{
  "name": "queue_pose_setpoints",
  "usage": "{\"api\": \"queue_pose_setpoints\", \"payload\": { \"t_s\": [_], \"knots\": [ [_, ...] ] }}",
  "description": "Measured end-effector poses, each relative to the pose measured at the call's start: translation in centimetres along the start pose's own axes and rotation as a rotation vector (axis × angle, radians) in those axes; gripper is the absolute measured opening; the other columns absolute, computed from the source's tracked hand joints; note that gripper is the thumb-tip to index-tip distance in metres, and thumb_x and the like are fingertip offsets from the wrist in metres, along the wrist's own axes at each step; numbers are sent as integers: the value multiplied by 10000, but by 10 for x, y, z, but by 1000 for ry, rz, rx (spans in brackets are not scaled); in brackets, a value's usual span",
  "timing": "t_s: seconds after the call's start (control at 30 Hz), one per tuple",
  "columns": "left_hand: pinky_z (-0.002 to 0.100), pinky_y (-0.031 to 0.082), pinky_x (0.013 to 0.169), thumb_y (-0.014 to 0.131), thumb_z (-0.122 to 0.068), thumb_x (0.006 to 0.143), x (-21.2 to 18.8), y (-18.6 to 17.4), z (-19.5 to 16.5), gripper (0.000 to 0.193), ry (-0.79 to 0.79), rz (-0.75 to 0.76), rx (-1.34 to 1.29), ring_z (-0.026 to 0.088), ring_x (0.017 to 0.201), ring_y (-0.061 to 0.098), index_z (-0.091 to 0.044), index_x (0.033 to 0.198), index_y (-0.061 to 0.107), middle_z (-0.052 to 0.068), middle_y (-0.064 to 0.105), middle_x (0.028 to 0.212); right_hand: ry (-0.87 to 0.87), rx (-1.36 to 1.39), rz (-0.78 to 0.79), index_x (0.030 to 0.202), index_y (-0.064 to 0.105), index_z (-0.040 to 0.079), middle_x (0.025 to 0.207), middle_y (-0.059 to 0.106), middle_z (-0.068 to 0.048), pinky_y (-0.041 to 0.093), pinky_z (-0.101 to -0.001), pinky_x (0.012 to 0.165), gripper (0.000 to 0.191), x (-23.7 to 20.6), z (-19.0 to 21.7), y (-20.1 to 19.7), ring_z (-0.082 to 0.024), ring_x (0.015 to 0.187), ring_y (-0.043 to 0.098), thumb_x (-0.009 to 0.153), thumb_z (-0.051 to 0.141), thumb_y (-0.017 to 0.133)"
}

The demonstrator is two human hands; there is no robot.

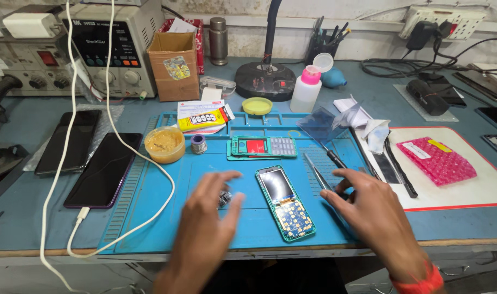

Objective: The person repairs a teal feature phone at a workbench. They pry open the phone casing with a spudger, use tweezers to work on the internal board and keypad, remove the keypad and internal components, handle a small circuit board, and continue manipulating the phone's internals with tweezers.

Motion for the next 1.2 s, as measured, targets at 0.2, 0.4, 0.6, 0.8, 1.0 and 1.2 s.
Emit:
{"api": "queue_pose_setpoints", "payload": {
  "t_s": [0.2, 0.4, 0.6, 0.8, 1.0, 1.2],
  "knots": [
    [455, 516, 837, 766, -161, 864, -12, 40, -34, 432, 31, 155, -38, 328, 957, 672, -38, 1220, 555, 167, 700, 972, 73, -78, 150, 927, 801, 45, 863, 782, -174, 571, -417, 762, 283, 25, -6, 15, -303, 801, 756, 804, 299, 777],
    [393, 565, 820, 743, -194, 839, -7, 51, -21, 508, -341, 262, -172, 259, 960, 728, -122, 1284, 510, 125, 705, 1073, 183, 78, 158, 900, 783, 4, 766, 776, -147, 565, -381, 696, 285, 20, -26, 6, -245, 696, 750, 821, 276, 763],
    [446, 493, 1042, 747, -208, 869, -19, 58, -14, 804, -399, 233, -678, 288, 1363, 510, -196, 1531, 291, 218, 349, 1555, 80, 543, 203, 1195, 691, 58, 784, 722, -72, 526, -292, 565, 356, 2, -29, 29, -138, 638, 637, 854, 155, 726],
    [498, 259, 1187, 708, -220, 838, -36, 69, -2, 888, -641, 26, -1351, 328, 1498, 302, -263, 1577, 219, 237, 195, 1586, 50, 690, 212, 1178, 649, 42, 776, 621, -88, 498, -327, 544, 257, 0, -22, 39, -145, 629, 592, 989, 189, 557],
    [535, 299, 1146, 695, -237, 765, -40, 76, -3, 889, -727, -94, -1495, 336, 1447, 375, -236, 1544, 268, 290, 350, 1513, -34, 189, 159, 1079, 666, 60, 681, 663, -203, 466, -498, 608, 272, -11, 4, 32, -365, 673, 656, 992, 262, 506],
    [516, 339, 1124, 685, -203, 789, -40, 76, -10, 850, -674, -116, -1489, 309, 1458, 378, -242, 1530, 269, 270, 395, 1511, -42, 146, 166, 1028, 688, 39, 679, 671, -216, 465, -509, 604, 303, -15, 18, 33, -399, 698, 677, 980, 296, 533]
  ]
}}
Point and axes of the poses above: each hand's wrist, its own x-axis towards the middle knuckle, its own y-axis out of the palm, z = x × y, the point moved 7 cm from there along x, towards the middle knuckle
